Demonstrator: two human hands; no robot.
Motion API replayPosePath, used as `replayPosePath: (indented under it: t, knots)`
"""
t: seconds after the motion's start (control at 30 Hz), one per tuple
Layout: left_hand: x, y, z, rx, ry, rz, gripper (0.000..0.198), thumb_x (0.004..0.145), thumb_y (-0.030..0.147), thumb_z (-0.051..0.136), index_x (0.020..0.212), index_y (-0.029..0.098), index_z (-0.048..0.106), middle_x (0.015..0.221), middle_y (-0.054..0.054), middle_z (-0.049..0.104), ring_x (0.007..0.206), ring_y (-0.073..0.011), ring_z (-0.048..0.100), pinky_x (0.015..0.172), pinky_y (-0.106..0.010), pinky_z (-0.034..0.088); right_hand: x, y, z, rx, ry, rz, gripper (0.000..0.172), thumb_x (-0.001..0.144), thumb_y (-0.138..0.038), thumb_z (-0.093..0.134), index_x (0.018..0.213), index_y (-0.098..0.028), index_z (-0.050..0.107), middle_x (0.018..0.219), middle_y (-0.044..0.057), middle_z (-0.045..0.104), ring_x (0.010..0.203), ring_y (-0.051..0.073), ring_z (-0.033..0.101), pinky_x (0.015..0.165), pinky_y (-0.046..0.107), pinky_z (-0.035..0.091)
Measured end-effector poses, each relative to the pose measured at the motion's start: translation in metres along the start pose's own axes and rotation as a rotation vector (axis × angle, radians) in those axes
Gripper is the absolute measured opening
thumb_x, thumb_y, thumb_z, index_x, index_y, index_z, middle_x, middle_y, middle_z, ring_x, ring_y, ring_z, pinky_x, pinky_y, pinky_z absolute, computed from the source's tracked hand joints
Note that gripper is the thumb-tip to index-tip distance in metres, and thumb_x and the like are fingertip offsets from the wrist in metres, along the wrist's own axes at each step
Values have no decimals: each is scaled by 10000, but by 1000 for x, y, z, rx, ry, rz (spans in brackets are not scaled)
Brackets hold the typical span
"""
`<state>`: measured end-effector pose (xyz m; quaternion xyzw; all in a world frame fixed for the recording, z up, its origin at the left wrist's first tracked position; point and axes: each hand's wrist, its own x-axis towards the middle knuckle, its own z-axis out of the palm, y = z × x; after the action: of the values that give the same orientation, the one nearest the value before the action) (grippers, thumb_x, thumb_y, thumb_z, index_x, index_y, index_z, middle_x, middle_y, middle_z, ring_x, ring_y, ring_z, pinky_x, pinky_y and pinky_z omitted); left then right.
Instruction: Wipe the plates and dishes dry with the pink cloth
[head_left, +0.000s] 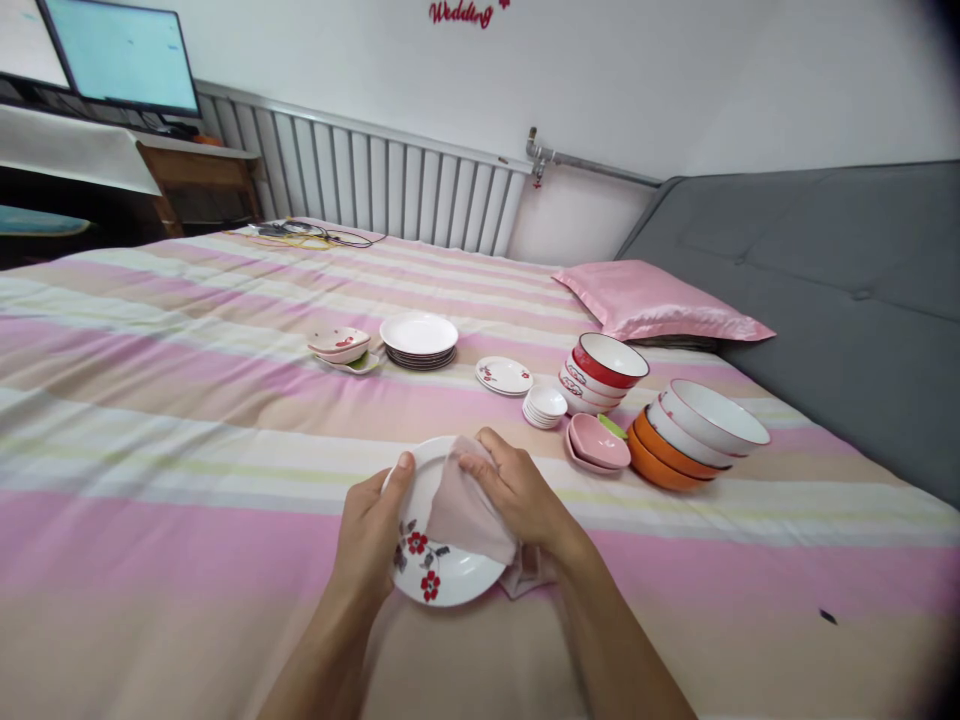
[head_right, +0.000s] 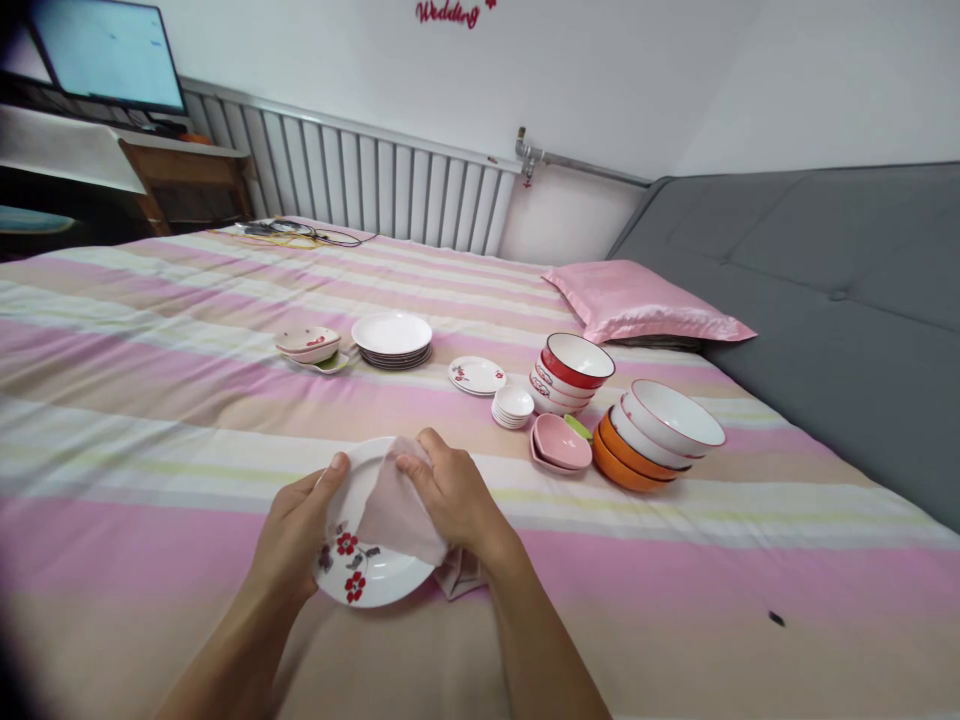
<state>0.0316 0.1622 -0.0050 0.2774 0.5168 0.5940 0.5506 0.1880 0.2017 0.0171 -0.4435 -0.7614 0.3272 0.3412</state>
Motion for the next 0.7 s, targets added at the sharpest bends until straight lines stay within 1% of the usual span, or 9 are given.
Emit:
replayPosePath:
  t: [0.1, 0.2, 0.3, 0.43, 0.5, 0.6, 0.7]
  knots:
    - [1, -1, 1, -61, 84, 13, 392, 648, 514, 692, 696, 128, 649, 484, 2, 555, 426, -136, 488, 426, -245, 359, 2, 1, 7, 0, 74, 11, 240, 911, -391, 399, 739, -226, 366, 602, -63, 406, 558, 127, 412, 530, 232, 258]
    - [3, -2, 2, -94, 198, 22, 424, 640, 511, 696, 804, 120, 679, 526, -13, 603, 481, -170, 552, 474, -277, 422, 3, 1, 17, 4, 143, 47, 254, 916, -399, 387, 731, -231, 338, 573, -70, 385, 539, 126, 410, 526, 231, 252]
    - [3, -1, 3, -121, 340, 46, 419, 635, 510, 698, 796, 124, 673, 524, -7, 601, 521, -185, 585, 522, -298, 468, 3, 0, 29, 14, 221, 113, 261, 919, -421, 370, 740, -237, 325, 551, -75, 375, 519, 129, 401, 519, 231, 246]
    - [0, 2, 8, -186, 480, 97, 403, 648, 506, 688, 779, 126, 660, 517, 11, 577, 454, -148, 537, 485, -293, 466, 1, -4, 49, 31, 337, 193, 239, 923, -420, 342, 763, -243, 325, 551, -71, 386, 516, 140, 398, 517, 240, 251]
    - [-3, 4, 12, -208, 572, 123, 384, 669, 491, 670, 787, 125, 659, 555, 8, 590, 455, -136, 529, 479, -288, 464, -1, -8, 58, 47, 385, 212, 226, 923, -405, 327, 763, -246, 316, 554, -66, 399, 520, 147, 410, 517, 246, 259]
    - [-6, 5, 18, -218, 705, 160, 365, 707, 482, 625, 798, 129, 654, 639, -10, 615, 512, -143, 557, 480, -283, 467, -3, -13, 68, 62, 427, 235, 216, 918, -390, 316, 755, -250, 300, 547, -57, 417, 515, 161, 426, 506, 257, 263]
    - [-7, 2, 22, -232, 761, 183, 392, 729, 520, 589, 806, 140, 646, 706, -25, 628, 574, -156, 584, 494, -279, 479, -5, -17, 73, 55, 470, 239, 211, 913, -390, 306, 753, -253, 294, 546, -44, 431, 519, 177, 444, 500, 270, 265]
